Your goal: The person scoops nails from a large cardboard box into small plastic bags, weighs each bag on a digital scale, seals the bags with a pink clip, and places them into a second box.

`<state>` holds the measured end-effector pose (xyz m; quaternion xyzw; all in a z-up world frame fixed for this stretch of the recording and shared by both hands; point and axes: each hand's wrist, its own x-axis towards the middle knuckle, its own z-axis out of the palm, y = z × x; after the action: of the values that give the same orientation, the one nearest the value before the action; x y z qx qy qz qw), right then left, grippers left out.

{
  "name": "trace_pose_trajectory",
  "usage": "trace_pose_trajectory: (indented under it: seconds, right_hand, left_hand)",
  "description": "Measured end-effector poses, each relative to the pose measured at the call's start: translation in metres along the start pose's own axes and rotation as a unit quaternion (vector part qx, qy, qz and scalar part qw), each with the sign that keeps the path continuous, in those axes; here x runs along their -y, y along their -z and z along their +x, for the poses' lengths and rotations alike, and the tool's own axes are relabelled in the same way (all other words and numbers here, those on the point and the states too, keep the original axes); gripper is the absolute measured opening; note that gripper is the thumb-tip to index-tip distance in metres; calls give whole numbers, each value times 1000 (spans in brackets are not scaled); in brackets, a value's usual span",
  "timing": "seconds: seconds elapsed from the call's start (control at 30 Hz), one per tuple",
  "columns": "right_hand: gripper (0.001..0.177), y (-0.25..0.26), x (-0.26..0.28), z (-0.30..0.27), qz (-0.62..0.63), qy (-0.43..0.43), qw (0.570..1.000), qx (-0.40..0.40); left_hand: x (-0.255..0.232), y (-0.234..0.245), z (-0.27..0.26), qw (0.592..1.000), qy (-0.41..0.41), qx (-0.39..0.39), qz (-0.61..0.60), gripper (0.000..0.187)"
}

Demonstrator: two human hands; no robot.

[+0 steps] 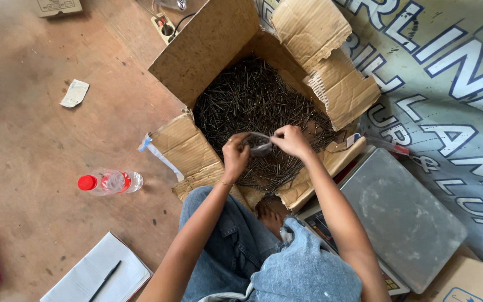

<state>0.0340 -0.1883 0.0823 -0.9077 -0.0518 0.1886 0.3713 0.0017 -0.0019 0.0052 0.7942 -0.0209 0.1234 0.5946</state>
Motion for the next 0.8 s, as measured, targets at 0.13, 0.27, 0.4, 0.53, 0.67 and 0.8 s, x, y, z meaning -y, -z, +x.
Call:
trace_pose_trajectory:
  seconds: [0.13, 0.27, 0.4, 0.53, 0.67, 0.8]
  right_hand:
    - [19, 15, -18, 12, 30, -16, 999, -18]
    - [33, 9, -54, 41, -57, -49, 997, -27]
    - [68, 6, -31, 52, -70, -116, 991, -3]
    - [77, -5, -19, 86, -171, -73, 983, -5]
    - [88, -17, -7, 115, -204, -43, 978, 7]
    - [94, -14, 10, 118, -292, -69, 954, 21]
  left_hand:
    - [4, 3, 2, 997, 63, -33, -45, 38]
    - [1, -1, -4, 993, 63, -36, -88, 34]
    - [0, -3, -8, 990, 78, -37, -114, 34]
    - [-24, 5, -8, 991, 49, -12, -121, 35]
    - [-5, 5, -9, 996, -16, 24, -88, 35]
    - [11, 1, -13, 992, -50, 51, -104, 36]
